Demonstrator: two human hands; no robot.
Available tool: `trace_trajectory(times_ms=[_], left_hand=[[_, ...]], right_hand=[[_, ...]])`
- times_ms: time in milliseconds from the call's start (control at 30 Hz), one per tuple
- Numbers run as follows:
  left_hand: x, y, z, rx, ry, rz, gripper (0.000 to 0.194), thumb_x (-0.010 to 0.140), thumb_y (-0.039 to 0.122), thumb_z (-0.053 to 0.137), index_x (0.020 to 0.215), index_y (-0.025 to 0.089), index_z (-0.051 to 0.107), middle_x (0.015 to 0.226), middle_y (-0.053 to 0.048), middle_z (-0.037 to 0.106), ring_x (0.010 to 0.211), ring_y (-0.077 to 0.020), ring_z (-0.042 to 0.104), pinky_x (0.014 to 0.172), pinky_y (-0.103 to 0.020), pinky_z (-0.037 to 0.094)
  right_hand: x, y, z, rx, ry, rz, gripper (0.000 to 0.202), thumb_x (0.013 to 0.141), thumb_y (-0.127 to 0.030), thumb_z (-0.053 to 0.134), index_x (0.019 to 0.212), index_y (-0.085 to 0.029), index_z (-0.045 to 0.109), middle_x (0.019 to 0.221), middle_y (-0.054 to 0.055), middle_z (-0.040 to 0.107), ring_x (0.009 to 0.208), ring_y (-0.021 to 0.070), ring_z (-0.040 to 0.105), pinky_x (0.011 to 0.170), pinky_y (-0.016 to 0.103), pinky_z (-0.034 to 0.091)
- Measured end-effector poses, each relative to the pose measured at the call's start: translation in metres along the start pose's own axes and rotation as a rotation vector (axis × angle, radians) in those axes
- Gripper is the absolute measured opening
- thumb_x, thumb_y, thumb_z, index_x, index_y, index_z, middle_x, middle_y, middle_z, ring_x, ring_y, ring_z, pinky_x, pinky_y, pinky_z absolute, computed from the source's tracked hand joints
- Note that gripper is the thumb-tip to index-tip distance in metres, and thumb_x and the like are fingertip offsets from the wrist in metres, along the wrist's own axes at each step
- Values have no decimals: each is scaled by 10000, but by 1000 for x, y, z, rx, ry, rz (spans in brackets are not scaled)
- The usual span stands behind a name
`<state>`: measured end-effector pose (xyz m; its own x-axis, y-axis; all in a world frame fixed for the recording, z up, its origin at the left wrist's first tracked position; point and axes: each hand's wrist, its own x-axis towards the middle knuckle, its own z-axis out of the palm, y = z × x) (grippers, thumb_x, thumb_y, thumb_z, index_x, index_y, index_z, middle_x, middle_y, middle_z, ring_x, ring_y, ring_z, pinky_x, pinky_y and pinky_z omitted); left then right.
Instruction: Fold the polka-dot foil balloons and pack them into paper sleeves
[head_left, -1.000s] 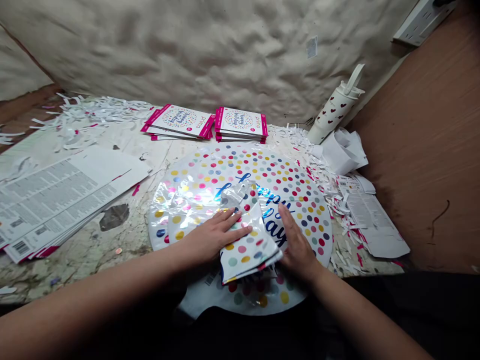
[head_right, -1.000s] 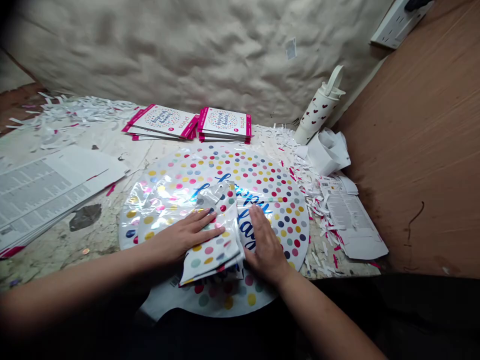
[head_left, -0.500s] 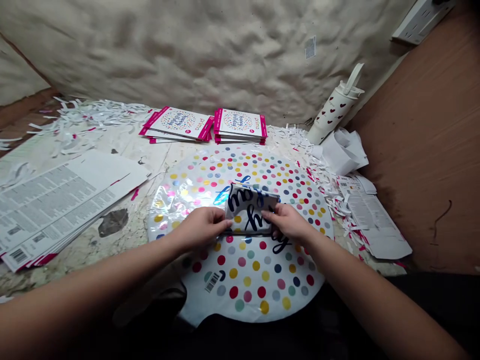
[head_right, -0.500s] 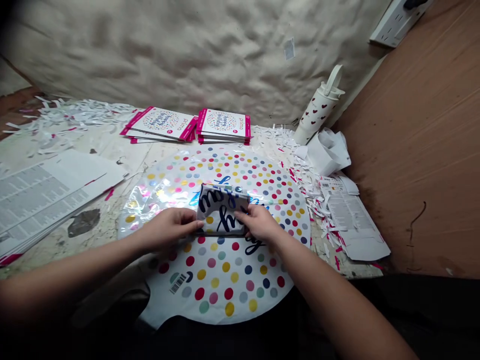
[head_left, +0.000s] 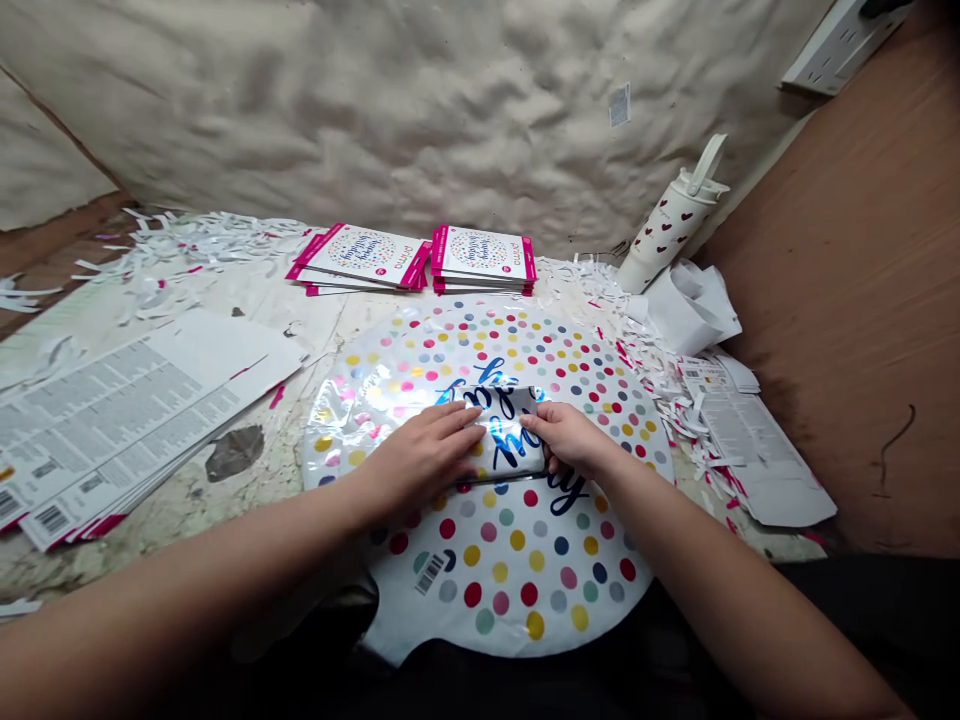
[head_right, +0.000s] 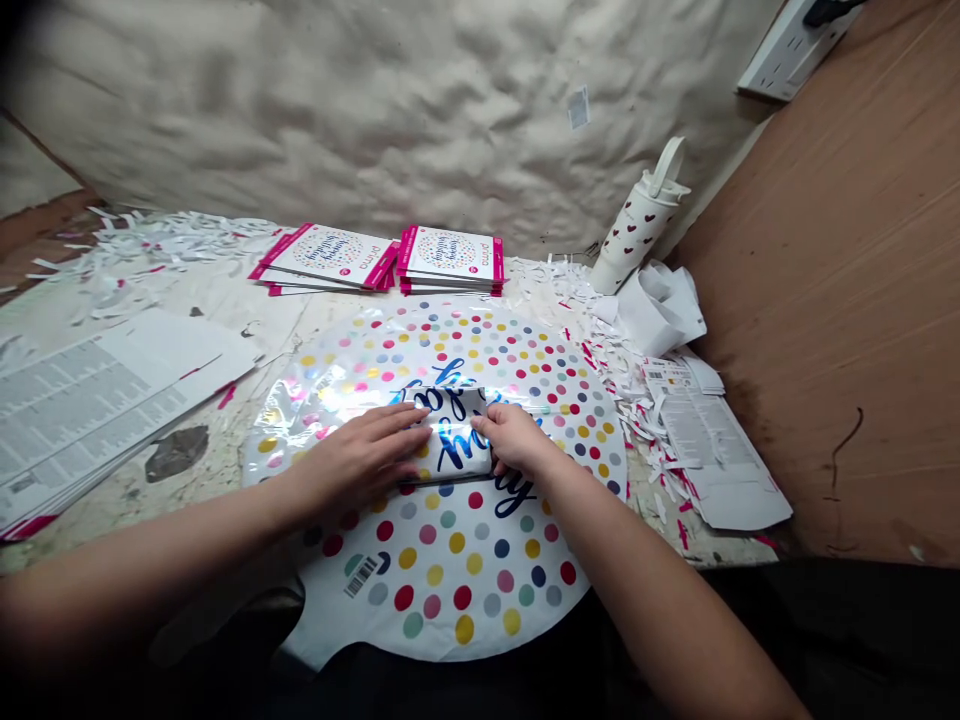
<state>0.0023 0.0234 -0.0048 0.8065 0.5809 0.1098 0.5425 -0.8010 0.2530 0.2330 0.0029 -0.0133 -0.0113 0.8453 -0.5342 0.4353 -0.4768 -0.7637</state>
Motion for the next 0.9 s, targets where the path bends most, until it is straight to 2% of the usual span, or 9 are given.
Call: trace_trajectory(times_ms=[67,167,267,367,500,633,733,800,900], left_hand=[[-1,-3,10,13,-71,-4,446,872,434,465,1206,146,536,1303,-143,505,1224,-279,437,1015,-414,361],[1,-7,18,42,-147,-114,643,827,531,492,1311,111,430,1393,-178,382,1300,-291,333,1050,-440,305],[5,-12,18,66,-215,-132,771,806,602,461,1373,98,323,1444,-186,270,1344,-291,232,1070,-473,233],[9,-19,15,46,-284,-138,924,750,679,455,1410,78,218,1472,-197,165,1368,-301,134,1085,-490,153],[3,-21,-3,-182,-311,-153,1128,568,720,596,1414,89,199,1484,-210,112,1363,-357,90,1081,-525,112],[-23,-3,-28,-835,-182,-646,766,718,625,540,1303,158,376,1325,-176,461,1171,-312,483,924,-449,415],[-34,16,-31,-1346,-301,-918,535,728,528,608,1102,159,512,1080,-123,626,978,-246,614,770,-345,499],[-28,25,-24,-1438,-370,-976,451,708,509,637,955,144,541,967,-107,651,901,-222,637,687,-291,502],[-8,30,-16,-1197,-389,-920,334,779,468,538,860,145,507,775,-69,646,698,-193,642,548,-270,474]], right_hand=[[-4,-2,2,-92,122,-79,162,820,-359,544,762,-208,531,518,-19,542,432,140,518,414,251,429],[-8,-6,12,-467,389,-473,208,882,-304,444,982,-186,583,862,104,662,821,228,618,715,345,490],[-1,-8,24,-874,260,-806,373,928,-276,324,1229,-158,510,1295,135,514,1231,262,418,1029,463,289],[15,-9,29,-1019,85,-696,573,920,-459,293,1412,-169,251,1484,85,233,1362,255,192,1077,555,122],[28,-10,25,-1042,30,-584,683,890,-589,183,1443,-200,85,1513,32,75,1390,220,61,1074,575,23],[28,-9,22,-1022,34,-584,685,884,-600,140,1445,-215,60,1513,7,34,1392,199,27,1083,547,-8],[28,-6,26,-1016,52,-589,676,888,-586,151,1446,-214,65,1511,0,35,1392,196,28,1087,539,-15],[28,-3,30,-1009,61,-581,662,892,-563,187,1446,-214,88,1511,6,54,1391,208,46,1086,542,-12],[27,-1,29,-933,72,-582,643,889,-520,280,1441,-218,148,1506,40,129,1386,238,91,1082,552,-16]])
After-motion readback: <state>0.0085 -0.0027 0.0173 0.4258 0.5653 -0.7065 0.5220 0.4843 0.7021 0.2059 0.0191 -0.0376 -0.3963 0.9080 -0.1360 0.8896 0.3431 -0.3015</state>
